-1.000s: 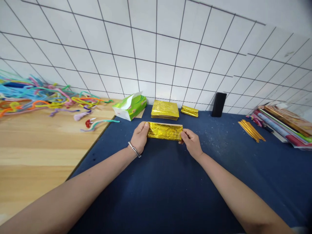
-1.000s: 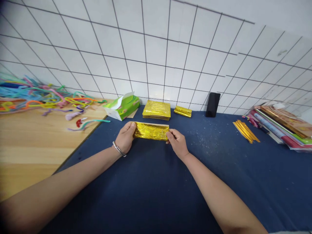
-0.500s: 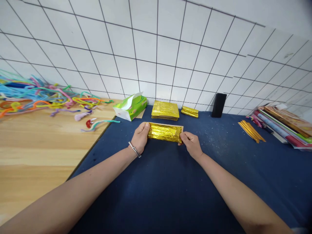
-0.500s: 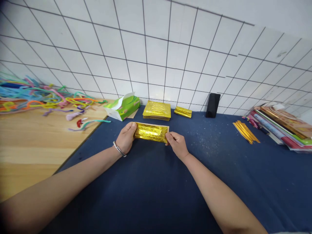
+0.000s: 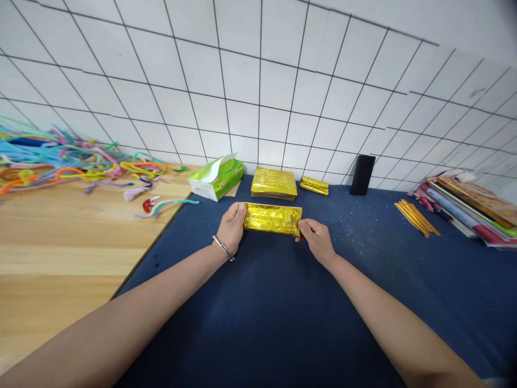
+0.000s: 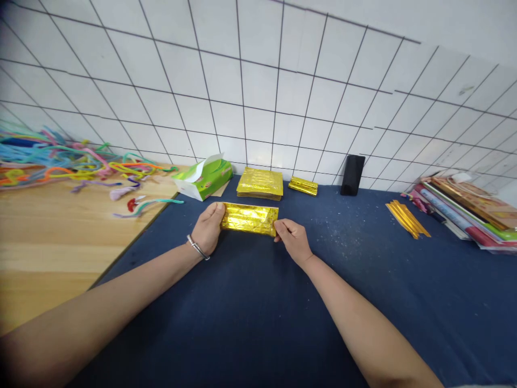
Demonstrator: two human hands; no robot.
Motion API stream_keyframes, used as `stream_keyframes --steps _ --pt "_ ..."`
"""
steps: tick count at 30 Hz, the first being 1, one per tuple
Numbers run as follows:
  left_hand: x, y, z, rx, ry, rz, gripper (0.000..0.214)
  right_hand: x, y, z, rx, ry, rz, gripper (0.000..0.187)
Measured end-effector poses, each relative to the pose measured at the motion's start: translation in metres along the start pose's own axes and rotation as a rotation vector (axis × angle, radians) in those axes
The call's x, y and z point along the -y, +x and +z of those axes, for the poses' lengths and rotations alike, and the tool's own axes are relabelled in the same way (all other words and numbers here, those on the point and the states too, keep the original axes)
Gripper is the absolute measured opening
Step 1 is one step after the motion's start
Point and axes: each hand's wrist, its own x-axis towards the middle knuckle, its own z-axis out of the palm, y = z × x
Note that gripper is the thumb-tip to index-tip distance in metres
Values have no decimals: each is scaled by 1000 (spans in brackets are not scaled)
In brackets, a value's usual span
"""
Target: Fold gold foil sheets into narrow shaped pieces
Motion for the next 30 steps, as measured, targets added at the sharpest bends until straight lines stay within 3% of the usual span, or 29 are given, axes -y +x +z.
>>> stream_keyframes --steps 10,19,27,30 --pt "1 0 -3 33 164 87 32 -1 0 0 25 -68 -47 29" --pt "-4 13 -14 94 724 232 34 -12 9 3 -101 -395 -170 31" --pt "1 32 -21 237 1182 110 35 -28 31 11 32 -712 -159 29" --pt "-1 37 -21 269 1285 180 34 -31 34 13 52 -732 -143 27"
